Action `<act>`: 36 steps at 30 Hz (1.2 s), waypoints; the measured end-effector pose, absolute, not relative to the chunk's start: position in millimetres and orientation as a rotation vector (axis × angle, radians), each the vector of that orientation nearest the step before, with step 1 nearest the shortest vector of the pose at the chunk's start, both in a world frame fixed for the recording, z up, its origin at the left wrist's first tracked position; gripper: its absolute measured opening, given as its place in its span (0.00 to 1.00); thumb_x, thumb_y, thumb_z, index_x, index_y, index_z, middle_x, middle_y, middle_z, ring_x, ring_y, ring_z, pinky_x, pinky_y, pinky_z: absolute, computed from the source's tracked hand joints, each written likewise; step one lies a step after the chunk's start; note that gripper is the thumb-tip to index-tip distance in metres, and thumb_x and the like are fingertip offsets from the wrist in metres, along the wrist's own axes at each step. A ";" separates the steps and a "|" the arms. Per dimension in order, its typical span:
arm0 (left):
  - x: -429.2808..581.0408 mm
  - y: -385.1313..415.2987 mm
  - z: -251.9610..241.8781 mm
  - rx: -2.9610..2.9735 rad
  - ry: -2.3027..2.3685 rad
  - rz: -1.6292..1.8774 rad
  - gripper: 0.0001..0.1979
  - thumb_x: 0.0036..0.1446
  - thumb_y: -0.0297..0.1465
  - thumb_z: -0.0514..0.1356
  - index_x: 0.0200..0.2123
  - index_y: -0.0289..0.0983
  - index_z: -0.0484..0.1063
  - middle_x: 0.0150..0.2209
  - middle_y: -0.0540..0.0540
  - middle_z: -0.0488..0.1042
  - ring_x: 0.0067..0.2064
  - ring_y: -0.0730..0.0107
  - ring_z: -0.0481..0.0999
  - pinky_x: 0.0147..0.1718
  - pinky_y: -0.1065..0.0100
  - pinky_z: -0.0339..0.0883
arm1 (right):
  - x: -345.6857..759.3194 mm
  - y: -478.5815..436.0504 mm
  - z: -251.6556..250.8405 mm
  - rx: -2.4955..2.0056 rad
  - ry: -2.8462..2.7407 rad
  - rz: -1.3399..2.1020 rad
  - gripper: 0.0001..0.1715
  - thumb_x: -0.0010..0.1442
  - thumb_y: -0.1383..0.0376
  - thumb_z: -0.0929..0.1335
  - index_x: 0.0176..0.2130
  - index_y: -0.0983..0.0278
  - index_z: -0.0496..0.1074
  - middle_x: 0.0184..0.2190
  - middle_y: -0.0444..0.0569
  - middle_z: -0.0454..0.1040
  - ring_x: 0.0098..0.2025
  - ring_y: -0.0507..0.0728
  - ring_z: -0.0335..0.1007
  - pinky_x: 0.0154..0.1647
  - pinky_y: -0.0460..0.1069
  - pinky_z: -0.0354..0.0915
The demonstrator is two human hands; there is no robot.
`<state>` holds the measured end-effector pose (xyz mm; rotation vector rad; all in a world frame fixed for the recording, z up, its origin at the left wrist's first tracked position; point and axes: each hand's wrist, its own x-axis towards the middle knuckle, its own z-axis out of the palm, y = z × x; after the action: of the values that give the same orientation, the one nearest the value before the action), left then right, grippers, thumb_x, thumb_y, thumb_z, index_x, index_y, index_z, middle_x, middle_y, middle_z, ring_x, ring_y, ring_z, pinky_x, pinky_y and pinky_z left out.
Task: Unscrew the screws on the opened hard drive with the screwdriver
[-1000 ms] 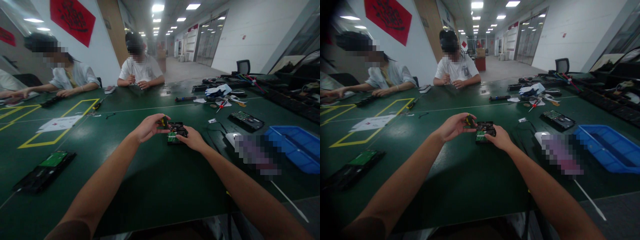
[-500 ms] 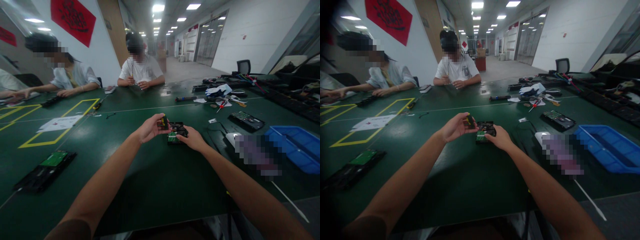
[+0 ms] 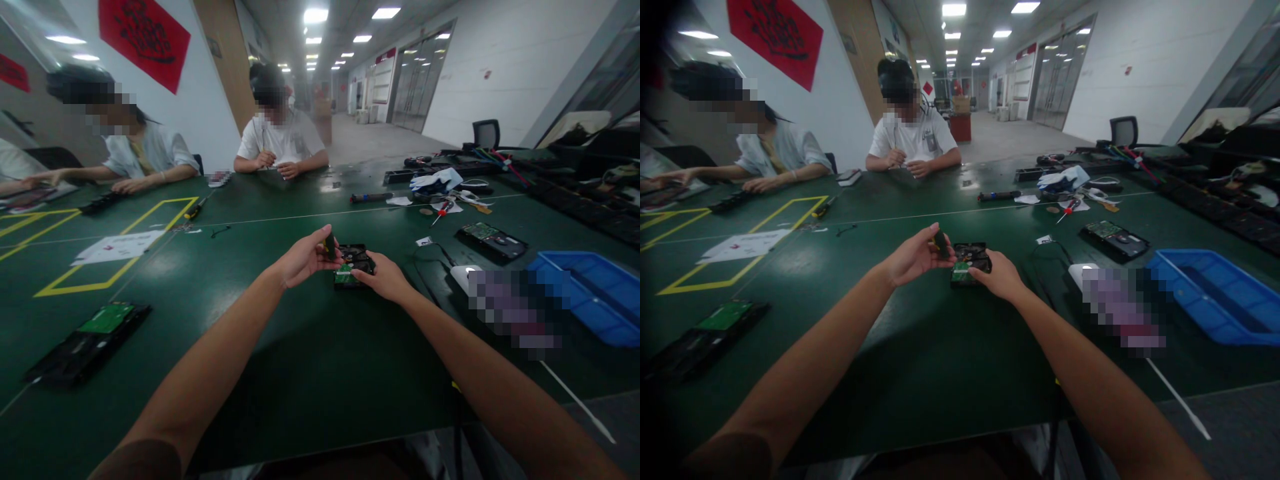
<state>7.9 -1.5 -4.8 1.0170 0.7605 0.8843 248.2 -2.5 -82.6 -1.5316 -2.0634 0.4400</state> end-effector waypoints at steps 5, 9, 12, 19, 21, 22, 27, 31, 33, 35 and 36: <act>8.1 -0.3 -7.7 0.973 0.742 0.863 0.23 0.60 0.51 0.62 0.38 0.34 0.74 0.35 0.39 0.77 0.42 0.57 0.80 0.48 0.53 0.75 | 249.7 -0.7 -84.4 -1.531 -2.064 0.441 0.32 0.63 0.49 0.71 0.60 0.61 0.70 0.55 0.56 0.75 0.55 0.65 0.71 0.54 0.57 0.66; 9.2 0.2 -10.3 0.987 0.727 0.876 0.25 0.60 0.52 0.60 0.36 0.34 0.75 0.35 0.39 0.77 0.39 0.60 0.79 0.44 0.58 0.75 | 249.8 0.0 -83.9 -1.509 -2.086 0.443 0.29 0.63 0.51 0.72 0.58 0.61 0.71 0.54 0.55 0.75 0.55 0.65 0.71 0.54 0.56 0.66; 9.5 -0.9 -10.9 1.000 0.719 0.881 0.25 0.59 0.53 0.60 0.36 0.34 0.75 0.35 0.40 0.77 0.37 0.62 0.78 0.41 0.60 0.73 | 249.3 -0.6 -82.4 -1.500 -2.094 0.444 0.29 0.63 0.51 0.71 0.59 0.61 0.71 0.54 0.55 0.76 0.54 0.65 0.72 0.53 0.56 0.66; 10.3 -2.1 -12.1 0.996 0.744 0.918 0.23 0.58 0.51 0.62 0.37 0.34 0.74 0.34 0.42 0.75 0.36 0.63 0.76 0.38 0.61 0.72 | 248.3 -0.2 -84.9 -1.524 -2.066 0.436 0.32 0.62 0.49 0.72 0.59 0.62 0.70 0.55 0.57 0.75 0.55 0.66 0.71 0.55 0.57 0.66; 10.5 -1.8 -11.9 0.983 0.760 0.932 0.23 0.58 0.50 0.64 0.37 0.33 0.74 0.34 0.42 0.74 0.36 0.63 0.76 0.39 0.60 0.73 | 248.3 -0.3 -85.9 -1.535 -2.048 0.442 0.31 0.62 0.49 0.72 0.59 0.61 0.71 0.55 0.56 0.74 0.55 0.66 0.72 0.55 0.58 0.66; 10.6 -1.8 -11.5 0.984 0.768 0.937 0.23 0.57 0.50 0.64 0.36 0.33 0.73 0.34 0.42 0.74 0.35 0.63 0.76 0.39 0.60 0.73 | 248.4 -0.4 -86.1 -1.538 -2.042 0.447 0.31 0.62 0.49 0.72 0.59 0.60 0.71 0.55 0.56 0.74 0.55 0.65 0.72 0.54 0.58 0.67; 12.1 -4.0 -8.7 1.063 0.786 0.964 0.23 0.58 0.50 0.63 0.37 0.33 0.72 0.33 0.42 0.74 0.35 0.63 0.77 0.39 0.59 0.74 | 249.0 -0.6 -85.7 -1.532 -2.054 0.443 0.31 0.62 0.48 0.72 0.58 0.61 0.71 0.55 0.56 0.74 0.54 0.66 0.72 0.53 0.58 0.67; 13.3 -4.5 -9.2 1.103 0.784 0.957 0.25 0.59 0.52 0.62 0.36 0.33 0.72 0.33 0.41 0.74 0.35 0.62 0.77 0.38 0.59 0.74 | 249.2 0.4 -87.3 -1.531 -2.048 0.429 0.31 0.62 0.48 0.72 0.58 0.61 0.71 0.55 0.57 0.74 0.55 0.66 0.72 0.55 0.58 0.67; 13.1 -3.9 -9.9 1.111 0.778 0.954 0.25 0.59 0.52 0.61 0.36 0.33 0.72 0.34 0.41 0.74 0.36 0.62 0.77 0.39 0.60 0.74 | 249.4 1.4 -88.7 -1.535 -2.049 0.421 0.32 0.62 0.48 0.72 0.59 0.61 0.71 0.55 0.57 0.74 0.55 0.66 0.72 0.55 0.58 0.67; 12.4 -3.4 -9.9 1.125 0.772 0.947 0.26 0.60 0.53 0.61 0.36 0.33 0.73 0.35 0.40 0.75 0.36 0.62 0.77 0.39 0.60 0.74 | 249.8 2.4 -89.9 -1.533 -2.062 0.414 0.32 0.62 0.48 0.71 0.59 0.62 0.70 0.55 0.57 0.75 0.54 0.66 0.72 0.55 0.58 0.67; 11.7 -3.2 -9.6 1.134 0.771 0.939 0.26 0.60 0.53 0.60 0.36 0.32 0.73 0.35 0.40 0.75 0.37 0.62 0.78 0.40 0.60 0.74 | 250.0 2.8 -90.4 -1.530 -2.068 0.408 0.32 0.62 0.48 0.71 0.59 0.62 0.70 0.55 0.57 0.75 0.54 0.66 0.72 0.55 0.58 0.67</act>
<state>11.7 -3.2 -9.6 1.1343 0.7707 0.9387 250.0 2.8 -90.4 -1.5301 -2.0683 0.4081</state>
